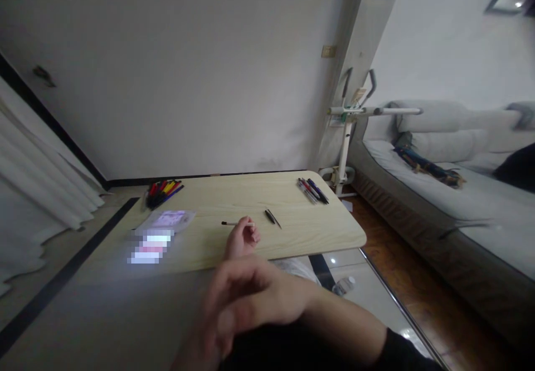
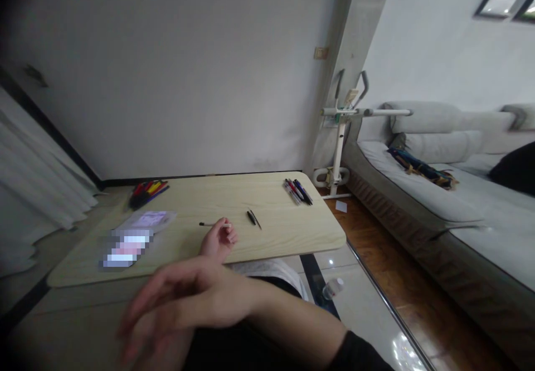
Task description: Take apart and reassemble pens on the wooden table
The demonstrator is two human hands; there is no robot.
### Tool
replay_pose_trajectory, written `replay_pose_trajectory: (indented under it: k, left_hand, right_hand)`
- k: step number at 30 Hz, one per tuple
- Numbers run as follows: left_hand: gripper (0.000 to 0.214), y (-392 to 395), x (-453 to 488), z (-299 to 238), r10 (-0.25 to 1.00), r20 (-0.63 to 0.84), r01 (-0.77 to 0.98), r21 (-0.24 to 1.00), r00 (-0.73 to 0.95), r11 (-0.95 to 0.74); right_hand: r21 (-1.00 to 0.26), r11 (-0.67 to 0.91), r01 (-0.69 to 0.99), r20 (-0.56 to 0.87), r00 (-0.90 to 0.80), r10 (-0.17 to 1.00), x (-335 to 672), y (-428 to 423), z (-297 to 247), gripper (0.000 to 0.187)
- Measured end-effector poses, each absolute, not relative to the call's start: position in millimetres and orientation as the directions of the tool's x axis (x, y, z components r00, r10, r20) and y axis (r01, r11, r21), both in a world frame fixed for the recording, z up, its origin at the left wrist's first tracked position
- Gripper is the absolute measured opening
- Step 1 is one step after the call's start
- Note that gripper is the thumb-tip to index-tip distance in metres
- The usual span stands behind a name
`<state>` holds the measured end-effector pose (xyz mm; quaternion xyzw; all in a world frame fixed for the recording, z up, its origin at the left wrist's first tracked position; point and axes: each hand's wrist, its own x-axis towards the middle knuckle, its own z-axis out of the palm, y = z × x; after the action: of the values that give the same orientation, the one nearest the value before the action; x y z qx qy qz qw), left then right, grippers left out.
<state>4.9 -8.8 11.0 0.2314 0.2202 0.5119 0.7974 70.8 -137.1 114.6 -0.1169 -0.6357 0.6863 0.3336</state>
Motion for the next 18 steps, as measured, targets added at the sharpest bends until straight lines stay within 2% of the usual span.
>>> replay_pose_trajectory:
  k: [1,4,7,10,15,18]
  left_hand:
    - [0.019,-9.5,5.2,11.6,0.921,-0.120,-0.711,0.601,0.372,0.366]
    - [0.021,-11.4,5.4,13.9,0.927,-0.143,-0.690,0.630,0.347,0.356]
    - [0.018,-11.0,5.3,13.7,0.931,-0.139,-0.688,0.638,0.339,0.346]
    - [0.017,-8.8,5.6,10.8,0.933,-0.121,-0.696,0.635,0.339,0.336]
    - [0.019,-8.2,6.7,9.5,0.932,-0.144,-0.697,0.628,0.332,0.345]
    - [0.019,-9.3,6.6,10.6,0.943,-0.137,-0.704,0.635,0.303,0.318]
  right_hand:
    - [-0.955,0.080,-0.284,0.263,-0.698,0.666,83.4,-120.4,112.8,0.026]
    - [-0.960,0.271,-0.077,0.281,-0.327,0.903,113.0,-85.1,89.8,0.020]
    - [-0.956,0.283,0.079,0.281,-0.031,0.959,125.0,-66.7,55.0,0.019]
    - [-0.939,0.293,0.180,0.303,0.031,0.953,124.2,-53.0,29.8,0.021]
    - [-0.949,0.262,0.177,0.273,0.042,0.961,115.8,-34.5,14.0,0.030]
    - [-0.942,0.274,0.195,0.291,0.066,0.954,111.9,-28.8,8.9,0.028]
